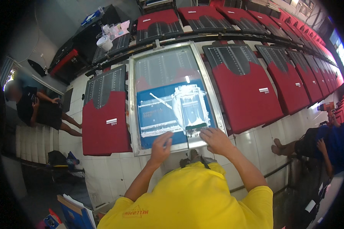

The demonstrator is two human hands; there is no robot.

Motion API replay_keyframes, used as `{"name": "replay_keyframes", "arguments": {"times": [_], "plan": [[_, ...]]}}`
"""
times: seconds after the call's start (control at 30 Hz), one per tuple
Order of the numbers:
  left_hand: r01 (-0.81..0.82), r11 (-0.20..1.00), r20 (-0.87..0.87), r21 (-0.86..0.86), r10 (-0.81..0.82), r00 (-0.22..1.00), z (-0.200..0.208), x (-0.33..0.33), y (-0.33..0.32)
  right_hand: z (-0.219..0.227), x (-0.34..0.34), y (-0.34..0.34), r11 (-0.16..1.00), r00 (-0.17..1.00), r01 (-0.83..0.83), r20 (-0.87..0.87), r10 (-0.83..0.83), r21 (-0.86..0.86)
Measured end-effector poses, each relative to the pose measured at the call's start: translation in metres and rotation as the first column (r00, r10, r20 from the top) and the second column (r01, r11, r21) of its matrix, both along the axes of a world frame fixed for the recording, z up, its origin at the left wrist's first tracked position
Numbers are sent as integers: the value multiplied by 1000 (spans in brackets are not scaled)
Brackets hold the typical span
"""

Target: The person is screen printing designs onto red t-shirts by hand using a squeegee. They apply white ink through a mesh screen onto shirts mounted on individual boards, then lift the frame and move it to the next board in a row.

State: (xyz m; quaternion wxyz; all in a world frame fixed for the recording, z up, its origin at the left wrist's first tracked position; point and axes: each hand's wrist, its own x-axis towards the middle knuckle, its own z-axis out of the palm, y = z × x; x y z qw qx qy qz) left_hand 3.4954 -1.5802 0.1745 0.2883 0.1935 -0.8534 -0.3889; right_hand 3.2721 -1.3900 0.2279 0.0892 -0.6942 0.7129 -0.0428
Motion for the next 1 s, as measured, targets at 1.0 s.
{"name": "replay_keyframes", "arguments": {"times": [1.0], "plan": [[92,980,141,-175,-68,988,44,-108,-28,-6,-76,-98,876,997,58,75,-25,-478]]}}
